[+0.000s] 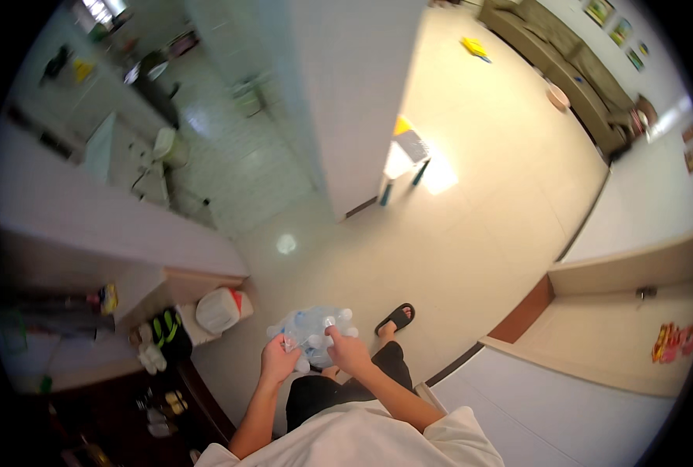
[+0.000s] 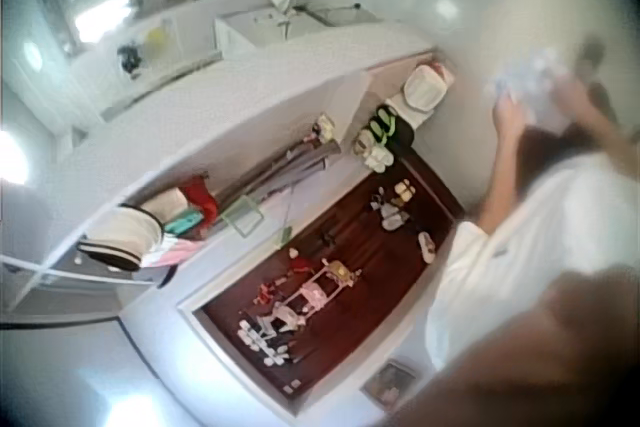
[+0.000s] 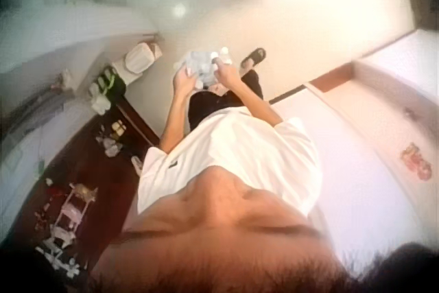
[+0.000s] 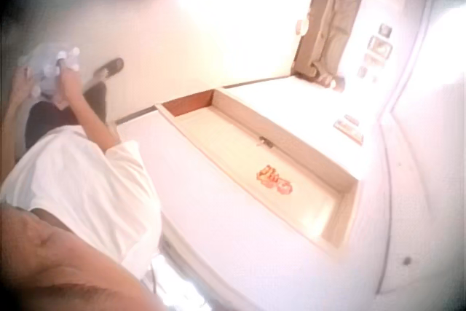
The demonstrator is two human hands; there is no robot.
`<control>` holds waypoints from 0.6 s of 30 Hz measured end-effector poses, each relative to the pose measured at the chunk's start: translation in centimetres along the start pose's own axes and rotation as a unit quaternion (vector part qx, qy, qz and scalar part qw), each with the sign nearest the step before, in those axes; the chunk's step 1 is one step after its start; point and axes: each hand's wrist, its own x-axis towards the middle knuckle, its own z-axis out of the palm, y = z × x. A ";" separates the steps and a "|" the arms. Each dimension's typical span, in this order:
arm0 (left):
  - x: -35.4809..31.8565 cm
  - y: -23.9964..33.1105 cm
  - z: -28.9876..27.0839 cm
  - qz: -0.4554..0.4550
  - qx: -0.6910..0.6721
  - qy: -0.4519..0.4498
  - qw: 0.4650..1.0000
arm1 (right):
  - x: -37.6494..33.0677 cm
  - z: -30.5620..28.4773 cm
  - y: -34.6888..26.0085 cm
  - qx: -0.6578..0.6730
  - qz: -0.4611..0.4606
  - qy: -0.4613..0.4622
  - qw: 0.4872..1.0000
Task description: The person carries a plastic bag of groceries and a pack of water bottles through the apartment. They place the groceries on the floor near the entrance, then walk to a dining area and unpack the water bottles onto a table, arranging them alongside other bottles and food items.
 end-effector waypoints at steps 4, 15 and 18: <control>2.8 9.7 9.0 0.039 -0.027 -0.055 0.997 | -0.7 -9.8 6.8 0.040 0.024 0.086 0.995; 9.3 34.0 29.4 0.140 0.040 -0.193 0.970 | -0.6 -32.2 20.9 0.091 0.151 0.281 0.943; 12.1 40.5 34.5 0.170 0.060 -0.216 0.960 | 1.6 -37.6 24.4 0.098 0.169 0.335 0.922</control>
